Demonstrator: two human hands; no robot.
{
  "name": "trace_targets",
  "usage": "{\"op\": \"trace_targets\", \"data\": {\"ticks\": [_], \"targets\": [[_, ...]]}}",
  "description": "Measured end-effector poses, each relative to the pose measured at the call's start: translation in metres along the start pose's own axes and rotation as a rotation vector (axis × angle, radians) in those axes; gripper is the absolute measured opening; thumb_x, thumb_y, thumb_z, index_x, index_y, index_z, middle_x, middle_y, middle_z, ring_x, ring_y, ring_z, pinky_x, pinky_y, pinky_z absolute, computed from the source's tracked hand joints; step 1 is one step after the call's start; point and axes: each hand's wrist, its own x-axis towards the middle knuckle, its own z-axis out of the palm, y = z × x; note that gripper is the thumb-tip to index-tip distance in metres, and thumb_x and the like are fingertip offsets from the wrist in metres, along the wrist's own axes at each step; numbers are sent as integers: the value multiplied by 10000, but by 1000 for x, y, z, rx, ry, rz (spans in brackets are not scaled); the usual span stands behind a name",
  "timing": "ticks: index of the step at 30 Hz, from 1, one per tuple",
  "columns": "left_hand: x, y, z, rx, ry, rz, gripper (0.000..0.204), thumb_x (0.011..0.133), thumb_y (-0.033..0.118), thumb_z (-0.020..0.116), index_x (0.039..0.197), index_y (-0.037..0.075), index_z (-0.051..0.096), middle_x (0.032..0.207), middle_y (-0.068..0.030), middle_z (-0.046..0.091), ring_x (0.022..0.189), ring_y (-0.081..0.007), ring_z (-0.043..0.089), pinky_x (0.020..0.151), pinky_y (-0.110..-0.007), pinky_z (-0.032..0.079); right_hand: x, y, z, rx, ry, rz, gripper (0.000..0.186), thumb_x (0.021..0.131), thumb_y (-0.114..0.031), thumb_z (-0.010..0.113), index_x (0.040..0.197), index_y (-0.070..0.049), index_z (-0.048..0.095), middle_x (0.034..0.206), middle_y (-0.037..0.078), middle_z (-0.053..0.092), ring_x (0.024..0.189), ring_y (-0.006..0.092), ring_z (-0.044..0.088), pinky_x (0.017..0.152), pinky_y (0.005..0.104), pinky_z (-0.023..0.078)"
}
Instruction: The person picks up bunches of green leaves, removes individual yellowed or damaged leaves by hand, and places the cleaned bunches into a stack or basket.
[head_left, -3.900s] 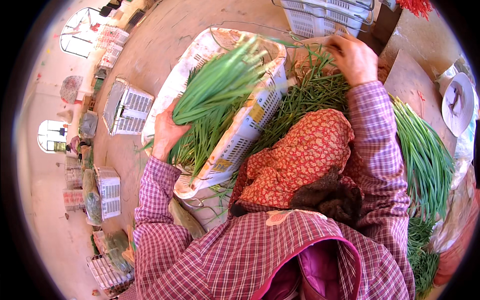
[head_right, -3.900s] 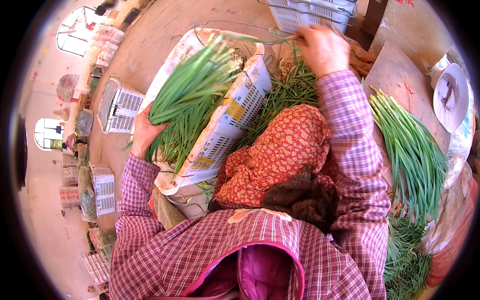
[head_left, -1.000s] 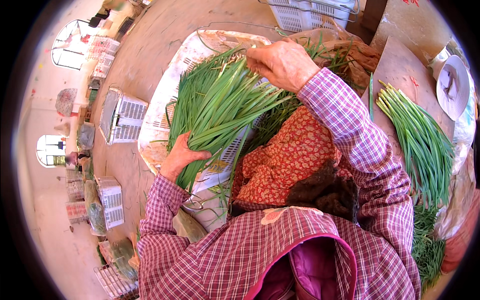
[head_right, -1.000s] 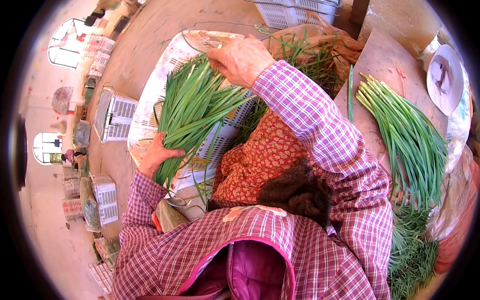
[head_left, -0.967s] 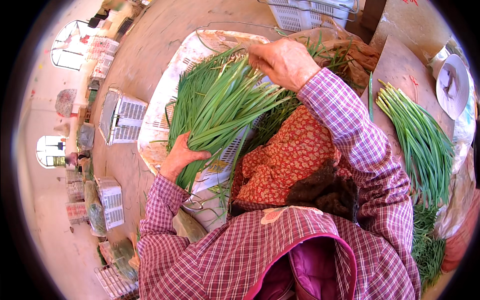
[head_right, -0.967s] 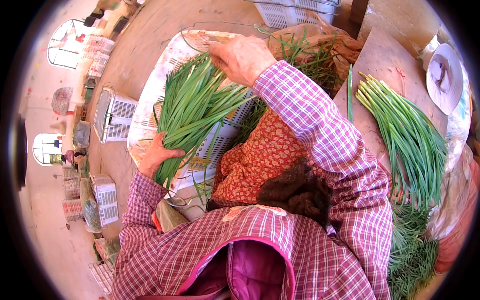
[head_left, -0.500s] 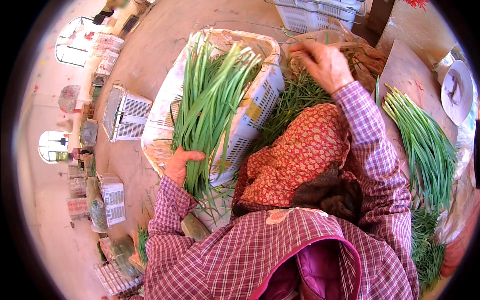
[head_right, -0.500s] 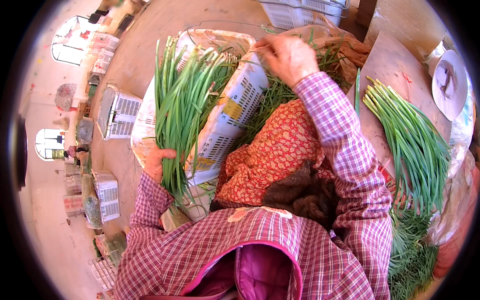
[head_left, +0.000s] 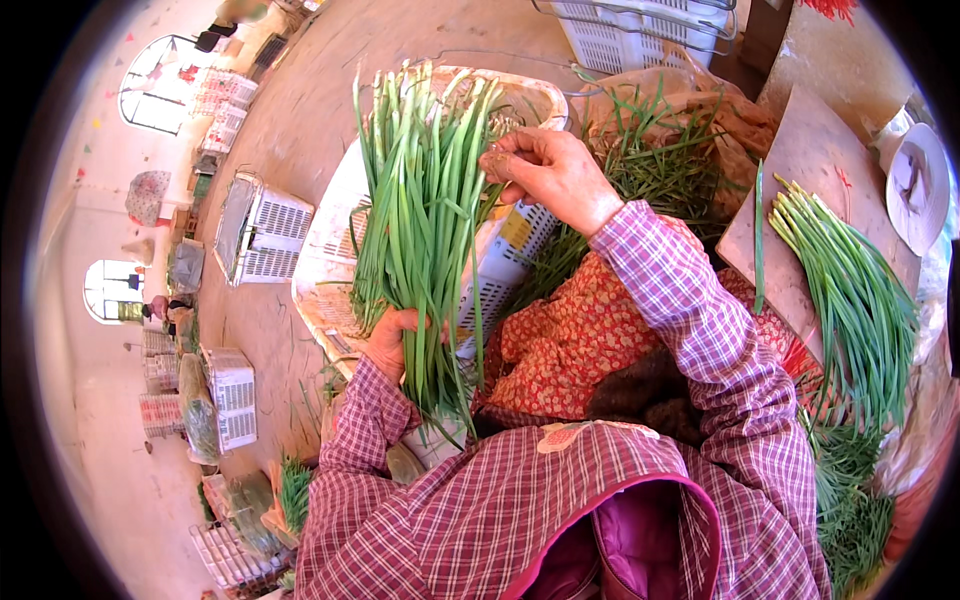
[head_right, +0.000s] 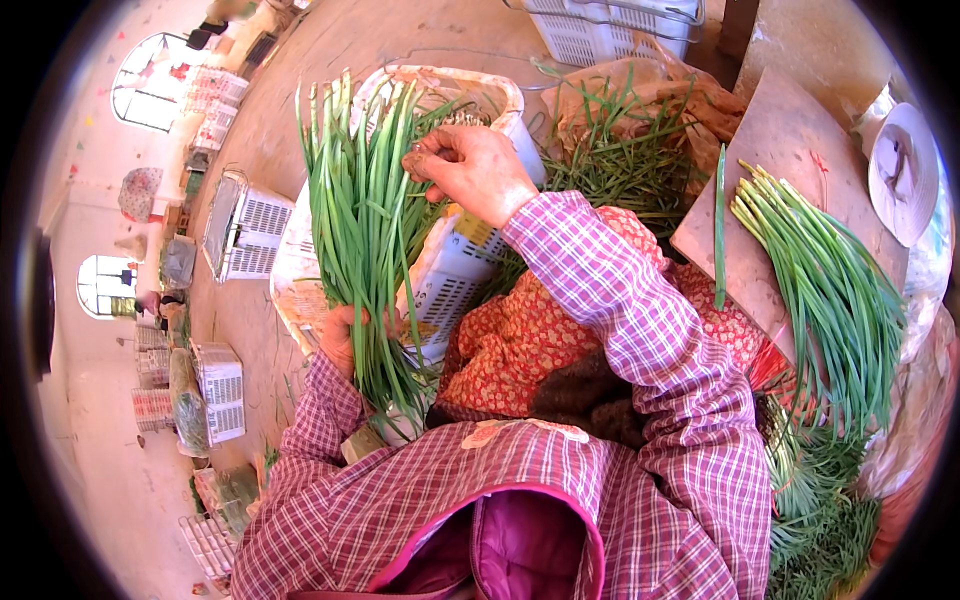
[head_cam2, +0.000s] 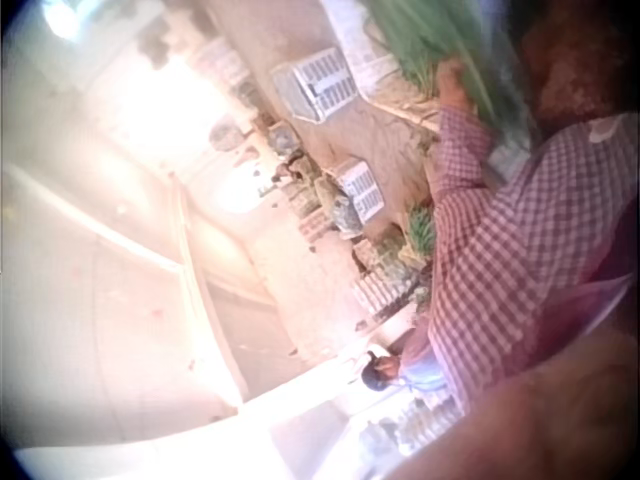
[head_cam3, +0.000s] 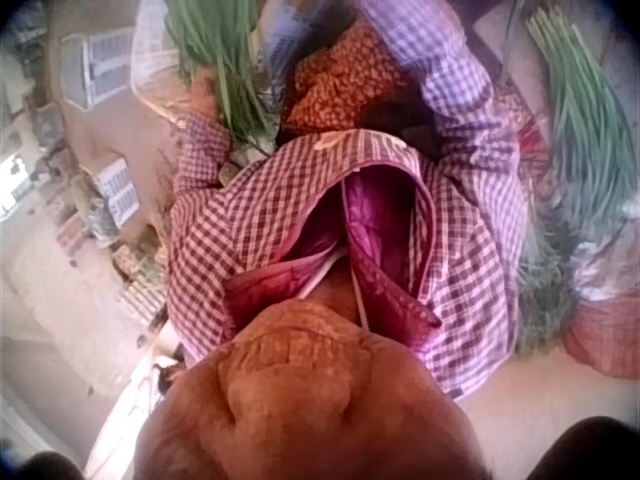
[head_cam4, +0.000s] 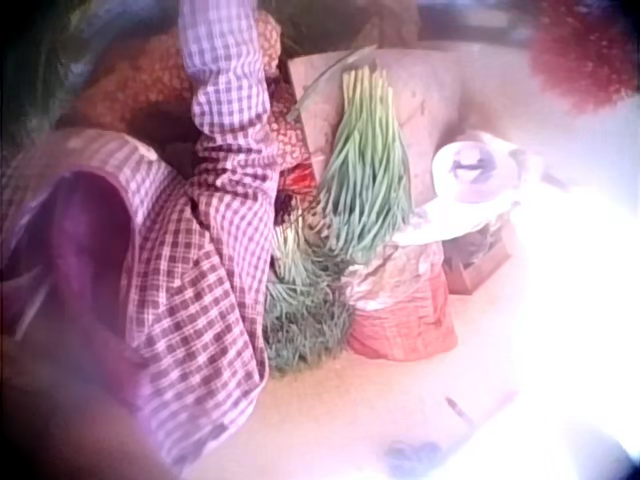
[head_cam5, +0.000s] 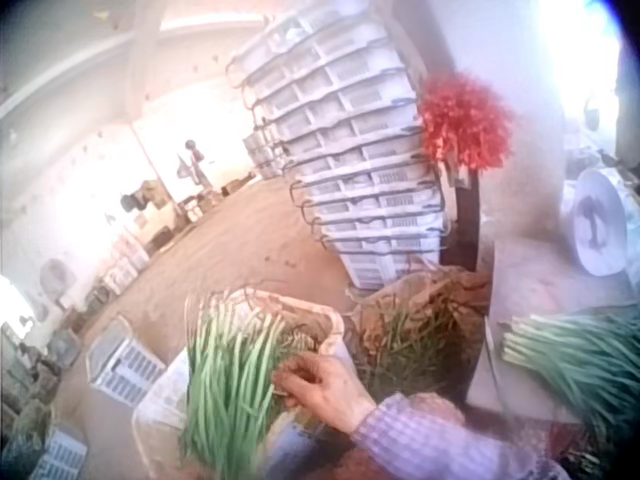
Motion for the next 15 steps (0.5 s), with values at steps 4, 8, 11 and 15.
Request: {"op": "trace_targets", "data": {"ticks": [4,8,11,15], "targets": [[6,-7,-2,-124,-315,-109,510,666,124,665,1130,-81,610,834,-173,667,620,-234,612,570,-364,503,-4,4,1,56,87,-36,267,909,-218,661,1039,14,640,852,21,653,678,62,608,631,218,495],[15,-27,-19,-226,-376,-84,475,682,155,677,1078,-102,624,830,-186,666,650,-259,623,640,-367,528,-1,4,1,54,146,-112,227,920,-194,650,1034,0,622,858,10,632,704,55,573,656,219,483],[15,-34,-11,-226,-383,-65,430,685,125,687,1050,-96,633,780,-193,658,666,-303,628,635,-392,556,-3,4,-6,-2,51,-110,225,937,-214,631,1045,-17,618,874,3,639,701,57,571,644,220,477],[18,-33,0,-286,-534,-62,429,682,138,718,1036,-86,627,749,-176,631,609,-268,588,656,-383,523,2,7,-24,209,224,-128,278,941,-250,594,1130,-46,603,914,23,656,682,72,599,589,216,477]]}}
